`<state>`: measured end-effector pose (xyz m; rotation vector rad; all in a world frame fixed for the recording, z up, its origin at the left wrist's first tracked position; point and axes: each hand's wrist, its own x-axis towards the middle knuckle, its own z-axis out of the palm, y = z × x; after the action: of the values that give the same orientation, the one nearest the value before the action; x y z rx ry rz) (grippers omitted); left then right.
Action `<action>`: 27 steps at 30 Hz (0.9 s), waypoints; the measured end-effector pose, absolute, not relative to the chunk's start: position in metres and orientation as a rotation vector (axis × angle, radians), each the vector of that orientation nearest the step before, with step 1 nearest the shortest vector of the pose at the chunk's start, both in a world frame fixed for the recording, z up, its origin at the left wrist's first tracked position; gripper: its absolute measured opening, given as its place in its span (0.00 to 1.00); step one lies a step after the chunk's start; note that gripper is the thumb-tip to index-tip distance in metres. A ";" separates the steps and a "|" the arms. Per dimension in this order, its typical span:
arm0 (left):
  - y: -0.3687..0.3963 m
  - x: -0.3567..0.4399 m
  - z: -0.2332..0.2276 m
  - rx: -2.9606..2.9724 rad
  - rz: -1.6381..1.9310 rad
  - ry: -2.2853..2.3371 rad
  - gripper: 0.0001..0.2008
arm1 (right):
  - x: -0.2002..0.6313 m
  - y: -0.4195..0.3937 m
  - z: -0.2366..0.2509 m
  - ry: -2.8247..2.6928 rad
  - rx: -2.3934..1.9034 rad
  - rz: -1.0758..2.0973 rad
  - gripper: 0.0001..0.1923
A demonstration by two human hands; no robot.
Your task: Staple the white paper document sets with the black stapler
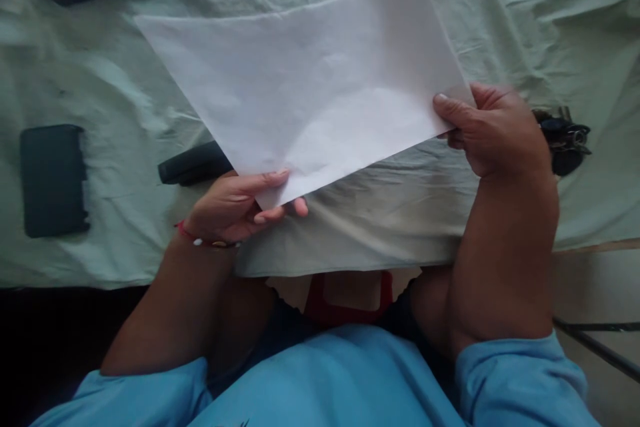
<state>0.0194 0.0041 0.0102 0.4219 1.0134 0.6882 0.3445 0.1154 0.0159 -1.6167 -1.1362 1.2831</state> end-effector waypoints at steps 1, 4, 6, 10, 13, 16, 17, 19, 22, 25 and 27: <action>0.003 0.019 0.010 0.446 0.689 1.009 0.10 | 0.343 0.116 0.016 -1.087 -1.594 1.280 0.05; 0.000 0.018 0.008 0.536 0.683 0.988 0.15 | 0.340 0.118 0.019 -0.959 -1.562 1.295 0.07; 0.000 0.019 0.007 0.591 0.671 0.972 0.16 | 0.338 0.118 0.021 -0.926 -1.583 1.284 0.08; 0.001 0.020 0.009 0.672 0.636 0.979 0.16 | 0.338 0.118 0.019 -0.985 -1.578 1.239 0.08; 0.001 0.020 0.011 0.650 0.623 0.999 0.15 | 0.340 0.117 0.014 -1.057 -1.546 1.216 0.08; 0.000 0.020 0.012 0.575 0.625 1.011 0.14 | 0.340 0.117 0.011 -1.096 -1.522 1.177 0.08; 0.000 0.020 0.012 0.557 0.629 1.013 0.14 | 0.340 0.117 0.011 -1.104 -1.518 1.161 0.08; 0.000 0.020 0.012 0.538 0.638 1.009 0.13 | 0.339 0.116 0.013 -1.139 -1.530 1.117 0.11; 0.000 0.021 0.013 0.533 0.633 1.003 0.12 | 0.337 0.114 0.016 -1.217 -1.596 1.055 0.17; 0.001 0.020 0.014 0.533 0.623 1.006 0.12 | 0.337 0.113 0.018 -1.257 -1.616 1.022 0.19; 0.001 0.019 0.013 0.526 0.626 1.008 0.12 | 0.338 0.113 0.017 -1.238 -1.569 1.020 0.19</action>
<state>0.0188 0.0008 0.0129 0.5264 1.0075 0.6259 0.3382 0.1126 0.0168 -1.5692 -1.2377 1.0204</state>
